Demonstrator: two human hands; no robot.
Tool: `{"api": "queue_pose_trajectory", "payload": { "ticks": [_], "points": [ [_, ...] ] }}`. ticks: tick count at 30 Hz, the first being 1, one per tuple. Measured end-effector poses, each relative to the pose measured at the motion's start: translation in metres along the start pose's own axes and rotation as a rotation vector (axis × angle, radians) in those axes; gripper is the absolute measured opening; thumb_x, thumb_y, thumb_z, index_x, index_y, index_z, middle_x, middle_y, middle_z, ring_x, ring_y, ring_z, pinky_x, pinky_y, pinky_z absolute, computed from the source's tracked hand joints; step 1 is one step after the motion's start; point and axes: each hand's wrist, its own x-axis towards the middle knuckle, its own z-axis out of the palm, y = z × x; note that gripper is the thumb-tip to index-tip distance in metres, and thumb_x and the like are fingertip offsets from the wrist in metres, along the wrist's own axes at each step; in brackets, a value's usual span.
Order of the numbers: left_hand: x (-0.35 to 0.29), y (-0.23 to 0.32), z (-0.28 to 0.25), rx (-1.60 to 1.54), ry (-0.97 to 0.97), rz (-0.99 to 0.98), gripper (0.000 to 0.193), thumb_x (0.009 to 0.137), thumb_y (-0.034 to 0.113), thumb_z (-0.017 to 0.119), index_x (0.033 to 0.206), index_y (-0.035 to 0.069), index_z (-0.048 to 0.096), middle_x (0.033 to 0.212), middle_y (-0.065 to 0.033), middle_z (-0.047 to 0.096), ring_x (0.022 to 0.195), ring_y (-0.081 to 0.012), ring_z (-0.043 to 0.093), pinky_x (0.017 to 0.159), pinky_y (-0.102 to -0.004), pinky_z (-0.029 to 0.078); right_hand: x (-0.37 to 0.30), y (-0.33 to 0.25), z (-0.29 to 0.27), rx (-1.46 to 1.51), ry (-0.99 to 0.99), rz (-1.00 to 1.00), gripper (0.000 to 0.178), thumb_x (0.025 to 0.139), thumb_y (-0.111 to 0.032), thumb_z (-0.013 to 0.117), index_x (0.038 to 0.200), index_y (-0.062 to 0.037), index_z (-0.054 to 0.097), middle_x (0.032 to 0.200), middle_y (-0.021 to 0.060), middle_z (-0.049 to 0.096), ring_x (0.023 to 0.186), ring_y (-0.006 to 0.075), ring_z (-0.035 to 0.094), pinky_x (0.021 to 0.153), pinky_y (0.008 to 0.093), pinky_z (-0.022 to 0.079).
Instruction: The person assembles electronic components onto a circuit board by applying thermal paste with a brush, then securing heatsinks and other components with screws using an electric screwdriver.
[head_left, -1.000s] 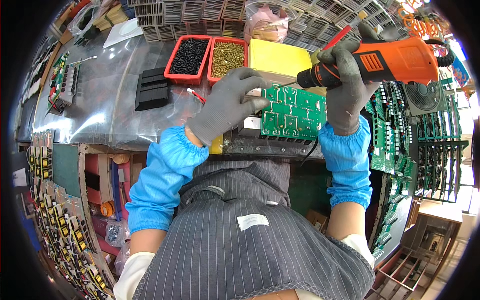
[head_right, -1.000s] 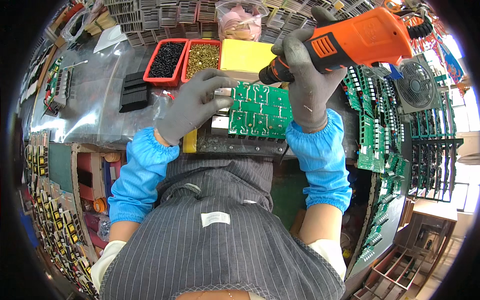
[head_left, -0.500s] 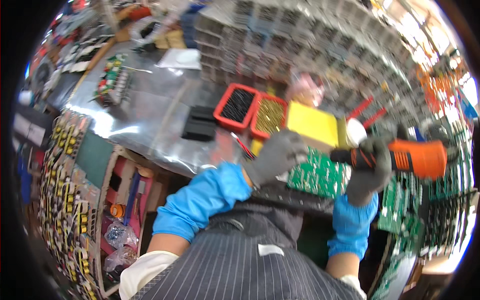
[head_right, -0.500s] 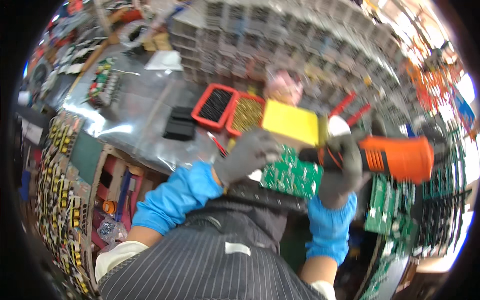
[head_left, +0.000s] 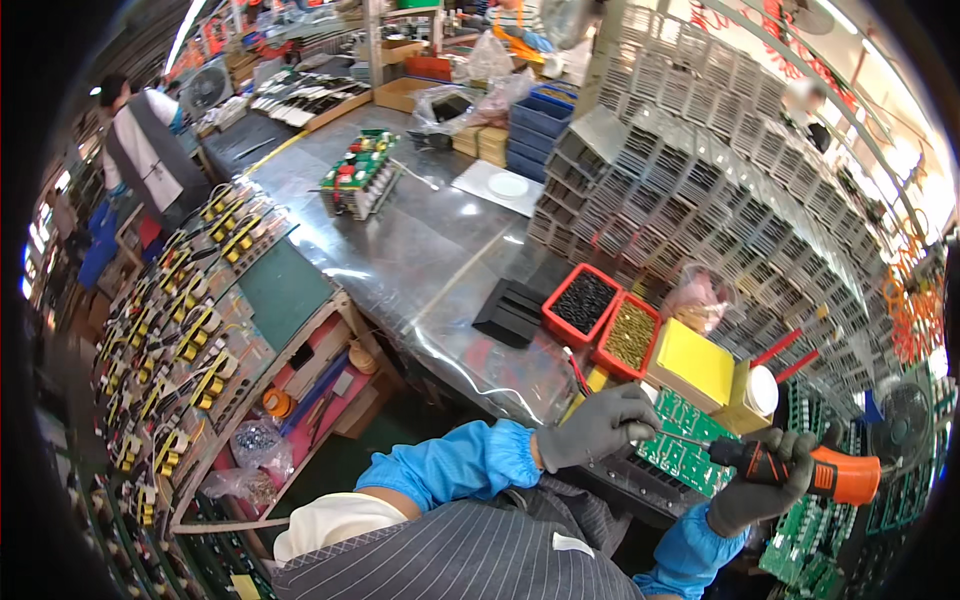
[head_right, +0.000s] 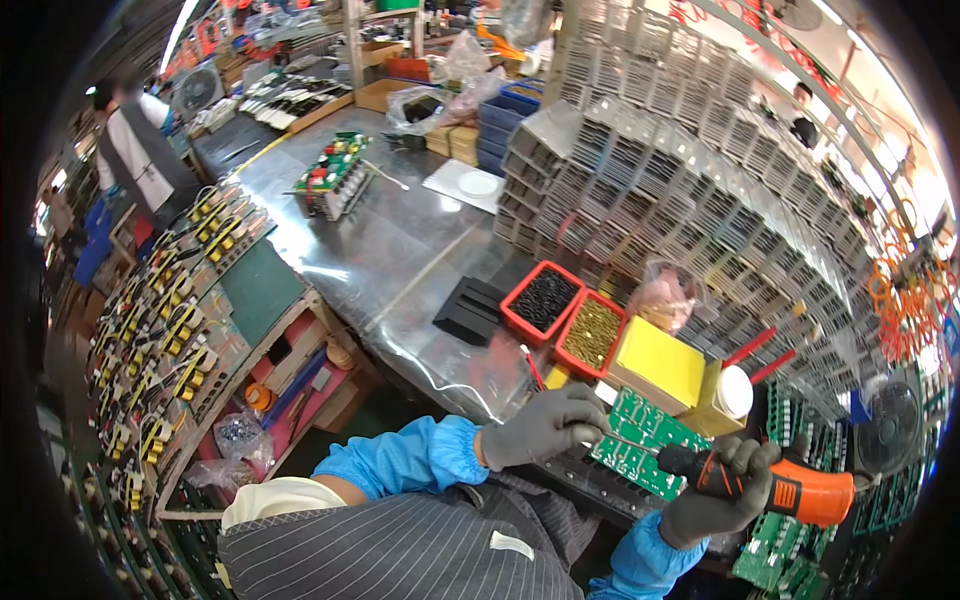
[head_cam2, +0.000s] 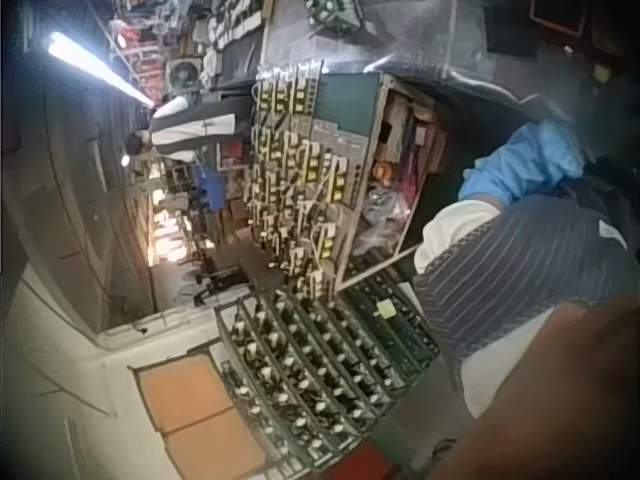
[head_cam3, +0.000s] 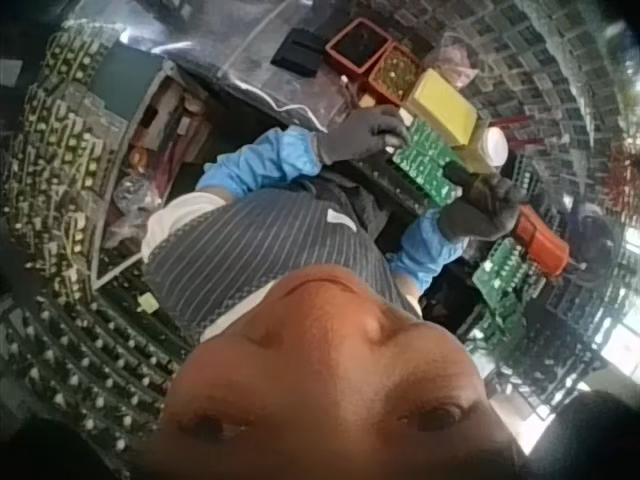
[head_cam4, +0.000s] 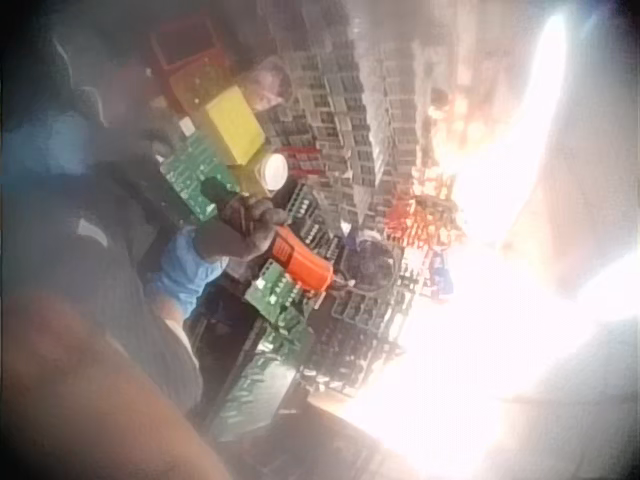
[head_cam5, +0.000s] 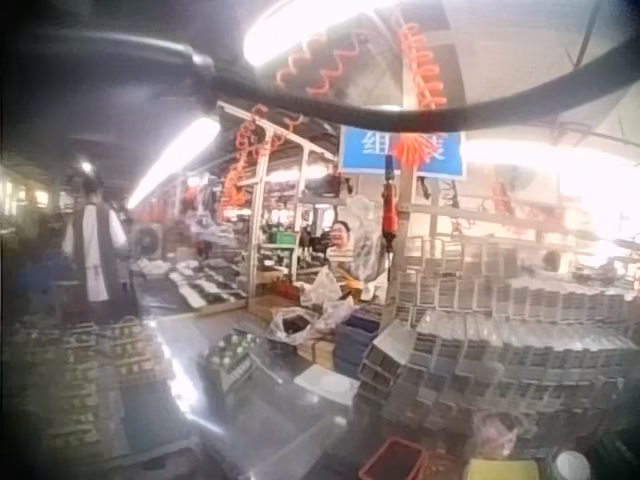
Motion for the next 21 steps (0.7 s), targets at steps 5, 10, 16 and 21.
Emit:
{"api": "queue_pose_trajectory", "payload": {
  "ticks": [5,10,16,21],
  "points": [
    [-0.005,0.004,-0.003,0.016,0.021,0.01,0.018,0.087,0.017,0.072,0.102,0.007,0.07,0.101,-0.0061,0.061,0.096,-0.0221,0.063,0.085,-0.0338,0.051,-0.006,0.003,-0.001,-0.053,0.057,-0.045,0.038,0.092,-0.022,0.058,0.115,0.0001,0.038,0.079,0.0002,0.037,0.07,0.0093,0.04,0.069,0.0251,0.042],
    [-0.007,0.008,0.006,-0.019,0.075,0.044,0.019,0.078,0.015,0.076,0.094,0.005,0.07,0.095,-0.009,0.063,0.09,-0.0267,0.064,0.08,-0.0369,0.051,-0.011,-0.005,0.001,-0.053,0.102,-0.03,0.024,0.091,-0.024,0.058,0.097,-0.0067,0.043,0.077,-0.0005,0.034,0.071,0.0095,0.041,0.068,0.0243,0.043],
    [-0.009,0.007,0.009,0.002,0.068,0.085,0.02,0.076,0.014,0.077,0.093,0.005,0.071,0.095,-0.0089,0.063,0.09,-0.0263,0.064,0.08,-0.037,0.051,-0.014,-0.006,-0.001,-0.079,0.178,-0.054,0.034,0.091,-0.023,0.056,0.113,-0.0011,0.043,0.081,0.0006,0.034,0.073,0.0098,0.039,0.07,0.0237,0.042],
    [-0.01,0.004,0.007,0.078,0.073,0.181,0.021,0.074,0.013,0.079,0.093,0.007,0.071,0.096,-0.0081,0.064,0.091,-0.0263,0.065,0.079,-0.0367,0.052,-0.01,-0.008,-0.009,-0.053,0.164,-0.034,0.063,0.092,-0.02,0.055,0.144,0.0048,0.029,0.086,0.0017,0.036,0.075,0.0108,0.038,0.071,0.026,0.042]
  ]
}}
